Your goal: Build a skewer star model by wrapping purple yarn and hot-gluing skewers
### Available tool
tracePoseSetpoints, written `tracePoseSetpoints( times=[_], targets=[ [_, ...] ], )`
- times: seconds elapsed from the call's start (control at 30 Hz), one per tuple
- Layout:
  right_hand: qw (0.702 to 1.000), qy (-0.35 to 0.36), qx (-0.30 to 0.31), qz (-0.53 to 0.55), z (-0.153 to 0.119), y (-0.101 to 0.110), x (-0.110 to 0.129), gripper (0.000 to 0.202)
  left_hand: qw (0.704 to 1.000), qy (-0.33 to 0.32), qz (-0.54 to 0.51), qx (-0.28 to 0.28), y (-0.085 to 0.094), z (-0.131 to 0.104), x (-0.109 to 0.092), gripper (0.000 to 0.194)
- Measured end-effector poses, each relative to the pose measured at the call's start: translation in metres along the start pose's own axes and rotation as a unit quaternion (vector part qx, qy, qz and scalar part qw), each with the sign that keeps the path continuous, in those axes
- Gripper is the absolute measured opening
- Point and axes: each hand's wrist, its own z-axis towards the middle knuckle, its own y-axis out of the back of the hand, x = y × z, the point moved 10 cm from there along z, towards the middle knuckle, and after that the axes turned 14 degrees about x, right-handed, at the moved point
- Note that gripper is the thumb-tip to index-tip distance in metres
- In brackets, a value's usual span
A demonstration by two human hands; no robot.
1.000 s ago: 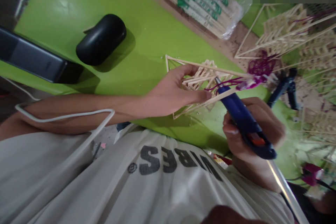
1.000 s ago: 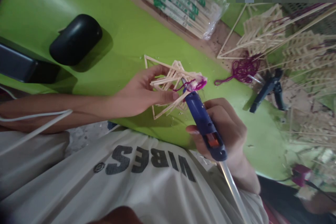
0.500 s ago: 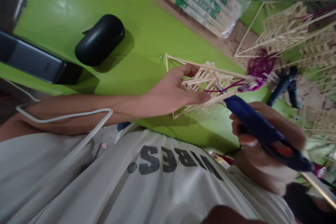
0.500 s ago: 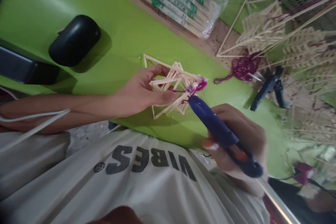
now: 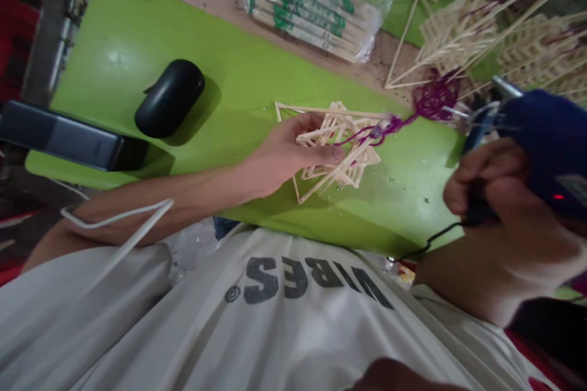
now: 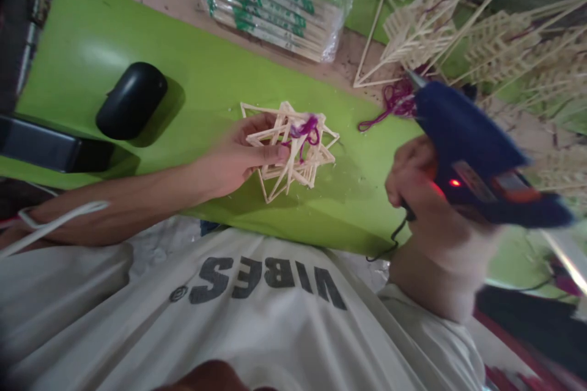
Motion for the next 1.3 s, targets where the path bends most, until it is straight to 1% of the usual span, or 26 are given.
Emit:
tracePoseSetpoints(
  times=[0.03, 0.1, 0.17, 0.27, 0.33, 0.4, 0.47, 0.6, 0.63, 0.77, 0.9, 1.0, 1.13, 1.3],
  targets=[
    [0.999, 0.02, -0.021, 0.015, 0.004, -0.005, -0.002, 0.062, 1.0, 0.0, 0.005, 0.002, 0.001, 0.001, 0.001, 0.049],
    [0.998, 0.038, -0.032, 0.025, 0.01, -0.018, -0.004, 0.056, 1.0, 0.001, 0.014, 0.005, 0.003, 0.002, 0.003, 0.053],
    [0.999, -0.001, -0.012, 0.036, 0.015, -0.033, -0.01, 0.049, 1.0, 0.0, 0.017, 0.005, 0.003, 0.002, 0.003, 0.055],
    [0.993, -0.097, 0.031, 0.057, 0.019, -0.053, -0.02, 0.043, 1.0, -0.001, -0.001, -0.003, 0.002, 0.002, 0.002, 0.055],
    [0.985, -0.15, 0.046, 0.067, 0.019, -0.062, -0.025, 0.042, 1.0, -0.002, -0.01, -0.01, 0.002, 0.003, 0.002, 0.044],
    [0.977, -0.193, 0.045, 0.077, 0.019, -0.068, -0.031, 0.041, 1.0, -0.004, -0.011, -0.015, 0.003, 0.004, 0.001, 0.03],
    [0.973, -0.211, 0.035, 0.082, 0.019, -0.071, -0.036, 0.04, 1.0, -0.002, -0.007, -0.015, 0.005, 0.005, 0.002, 0.026],
    [0.973, -0.208, 0.037, 0.093, 0.019, -0.076, -0.041, 0.035, 1.0, -0.008, 0.002, 0.0, 0.006, 0.006, 0.003, 0.041],
    [0.973, -0.205, 0.038, 0.098, 0.019, -0.076, -0.042, 0.035, 1.0, -0.009, 0.003, 0.001, 0.006, 0.006, 0.003, 0.041],
    [0.972, -0.196, 0.049, 0.121, 0.018, -0.077, -0.048, 0.036, 1.0, -0.004, -0.011, -0.008, 0.005, 0.005, 0.002, 0.023],
    [0.965, -0.197, 0.064, 0.162, 0.018, -0.082, -0.055, 0.034, 1.0, -0.005, -0.012, -0.015, 0.002, 0.004, -0.003, 0.019],
    [0.964, -0.196, 0.06, 0.169, 0.019, -0.084, -0.054, 0.037, 1.0, -0.004, -0.008, -0.015, 0.0, 0.003, -0.004, 0.017],
    [0.959, -0.243, 0.033, 0.14, 0.017, -0.082, -0.057, 0.047, 0.999, 0.009, -0.004, -0.03, 0.001, 0.001, -0.002, 0.017],
    [0.956, -0.252, 0.024, 0.149, 0.019, -0.084, -0.052, 0.059, 0.999, 0.027, 0.002, -0.039, -0.001, 0.0, -0.001, 0.02]
  ],
)
